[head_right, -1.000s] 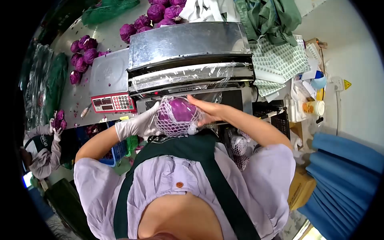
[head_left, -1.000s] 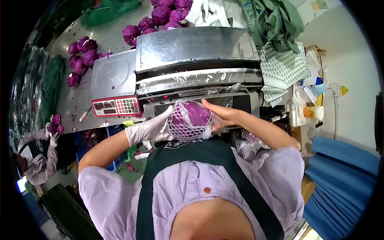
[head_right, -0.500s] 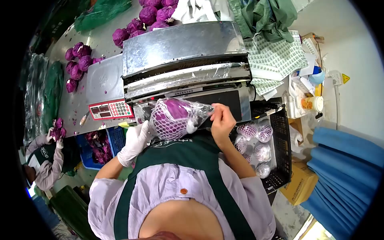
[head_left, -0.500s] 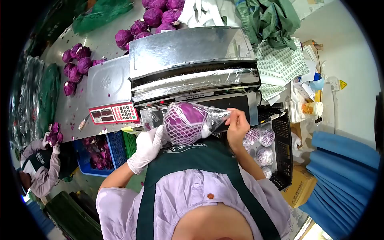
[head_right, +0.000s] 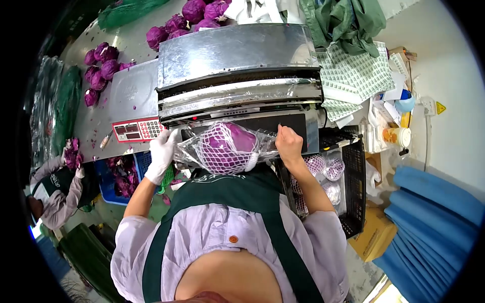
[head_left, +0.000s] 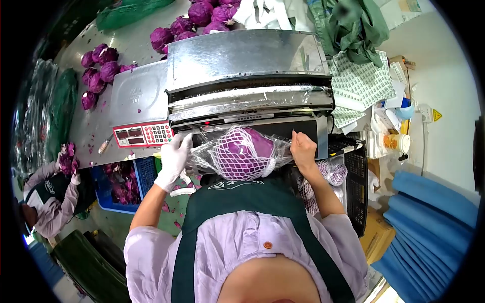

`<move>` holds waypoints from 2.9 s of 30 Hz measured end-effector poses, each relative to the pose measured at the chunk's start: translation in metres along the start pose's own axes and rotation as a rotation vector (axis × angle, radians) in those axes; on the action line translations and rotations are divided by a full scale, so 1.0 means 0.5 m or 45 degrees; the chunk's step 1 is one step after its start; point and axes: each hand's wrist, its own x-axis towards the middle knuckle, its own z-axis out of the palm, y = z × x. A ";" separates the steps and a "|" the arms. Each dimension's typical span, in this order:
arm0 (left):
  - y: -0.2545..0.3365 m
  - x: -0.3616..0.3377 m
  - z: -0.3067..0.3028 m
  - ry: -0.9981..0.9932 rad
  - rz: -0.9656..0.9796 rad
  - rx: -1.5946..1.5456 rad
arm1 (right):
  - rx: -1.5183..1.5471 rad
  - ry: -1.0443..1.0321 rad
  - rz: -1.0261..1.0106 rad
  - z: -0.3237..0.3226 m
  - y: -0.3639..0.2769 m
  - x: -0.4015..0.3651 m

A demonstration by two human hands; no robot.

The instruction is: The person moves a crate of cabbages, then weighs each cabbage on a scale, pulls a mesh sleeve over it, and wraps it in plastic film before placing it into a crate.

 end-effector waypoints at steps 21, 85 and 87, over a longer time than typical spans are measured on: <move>0.154 -0.058 0.069 -1.720 -0.334 -1.352 | -0.330 0.321 -0.749 -0.147 -0.252 0.076; 0.357 -0.230 0.522 -1.859 0.186 -0.036 | 1.587 1.588 2.046 -0.410 0.481 -0.917; 0.360 -0.234 0.532 -1.884 0.171 -0.050 | 1.631 1.651 2.013 -0.397 0.410 -0.859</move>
